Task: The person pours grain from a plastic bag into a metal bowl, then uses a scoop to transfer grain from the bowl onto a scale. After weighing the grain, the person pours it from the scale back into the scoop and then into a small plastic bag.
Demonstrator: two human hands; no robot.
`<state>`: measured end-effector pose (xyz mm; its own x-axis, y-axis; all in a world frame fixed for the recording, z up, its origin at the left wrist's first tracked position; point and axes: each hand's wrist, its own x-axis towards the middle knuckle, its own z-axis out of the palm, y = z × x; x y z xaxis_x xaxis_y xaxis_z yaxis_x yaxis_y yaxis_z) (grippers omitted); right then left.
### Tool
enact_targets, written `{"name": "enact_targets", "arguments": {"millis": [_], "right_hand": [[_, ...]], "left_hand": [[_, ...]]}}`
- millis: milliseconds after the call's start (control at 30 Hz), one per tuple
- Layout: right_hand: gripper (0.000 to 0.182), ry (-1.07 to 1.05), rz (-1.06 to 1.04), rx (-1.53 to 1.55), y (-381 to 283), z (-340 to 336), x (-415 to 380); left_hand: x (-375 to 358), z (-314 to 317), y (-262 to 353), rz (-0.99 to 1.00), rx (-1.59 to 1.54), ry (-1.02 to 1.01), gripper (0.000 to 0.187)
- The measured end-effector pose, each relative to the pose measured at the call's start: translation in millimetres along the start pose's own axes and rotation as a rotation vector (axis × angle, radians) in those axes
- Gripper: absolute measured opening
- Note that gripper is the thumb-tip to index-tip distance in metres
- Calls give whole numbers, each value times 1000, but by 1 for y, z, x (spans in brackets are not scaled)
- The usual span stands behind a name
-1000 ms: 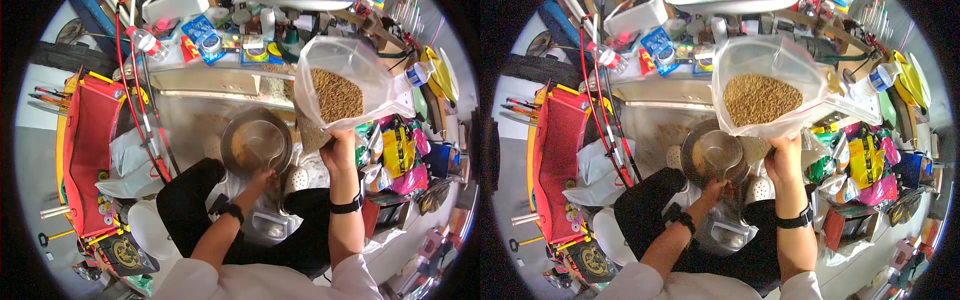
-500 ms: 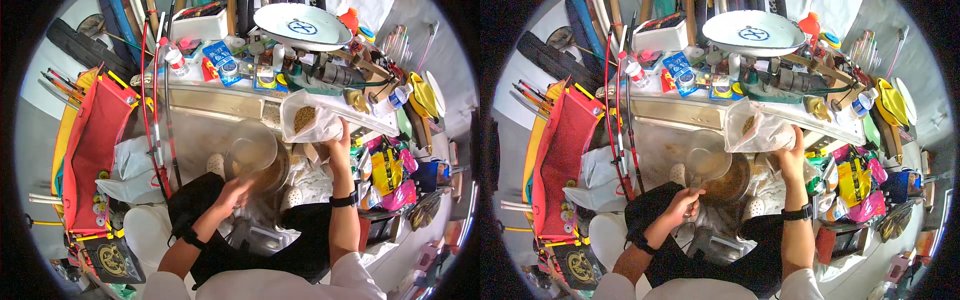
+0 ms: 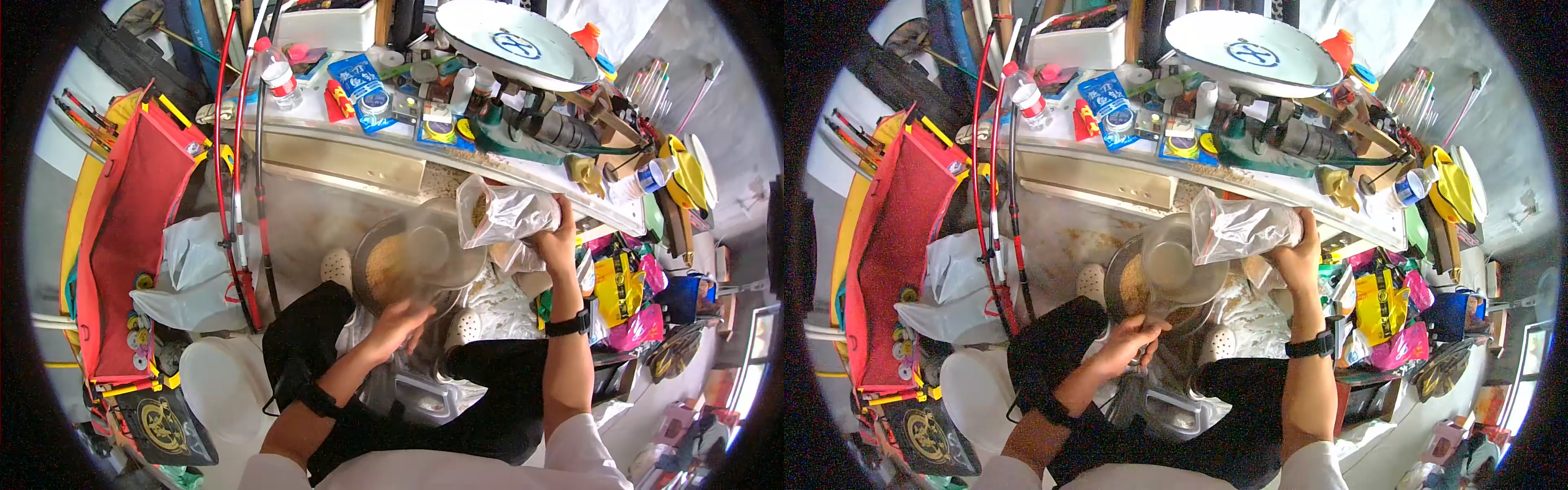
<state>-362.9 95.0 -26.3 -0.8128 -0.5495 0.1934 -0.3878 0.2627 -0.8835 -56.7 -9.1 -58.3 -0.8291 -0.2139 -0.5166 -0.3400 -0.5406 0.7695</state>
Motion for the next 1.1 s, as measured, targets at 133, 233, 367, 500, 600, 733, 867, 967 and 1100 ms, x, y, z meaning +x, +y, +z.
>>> {"name": "enact_targets", "arguments": {"millis": [133,233,367,500,600,733,867,967,1100], "right_hand": [[67,72,-62,-255,-12,1,3],[62,90,-104,-371,-17,1,3],[55,63,-107,-347,-18,6,5],[49,65,-143,-408,-21,10,2],[48,49,-129,-403,-16,10,2],[48,37,-112,-370,-18,13,3],[49,65,-125,-378,-21,16,2],[49,63,-122,-335,-20,16,3],[49,77,-158,-323,-29,22,1]], "left_hand": [[5,4,3,-27,-72,-10,27],[7,7,5,-12,-60,-4,27],[6,9,8,13,-29,-20,27],[7,9,2,23,-56,-21,27],[8,8,1,45,-66,-37,26],[8,10,2,37,-77,-7,24],[9,11,0,40,-75,-3,22],[9,12,0,29,-78,-10,21],[12,10,-7,8,-69,-21,22]]}}
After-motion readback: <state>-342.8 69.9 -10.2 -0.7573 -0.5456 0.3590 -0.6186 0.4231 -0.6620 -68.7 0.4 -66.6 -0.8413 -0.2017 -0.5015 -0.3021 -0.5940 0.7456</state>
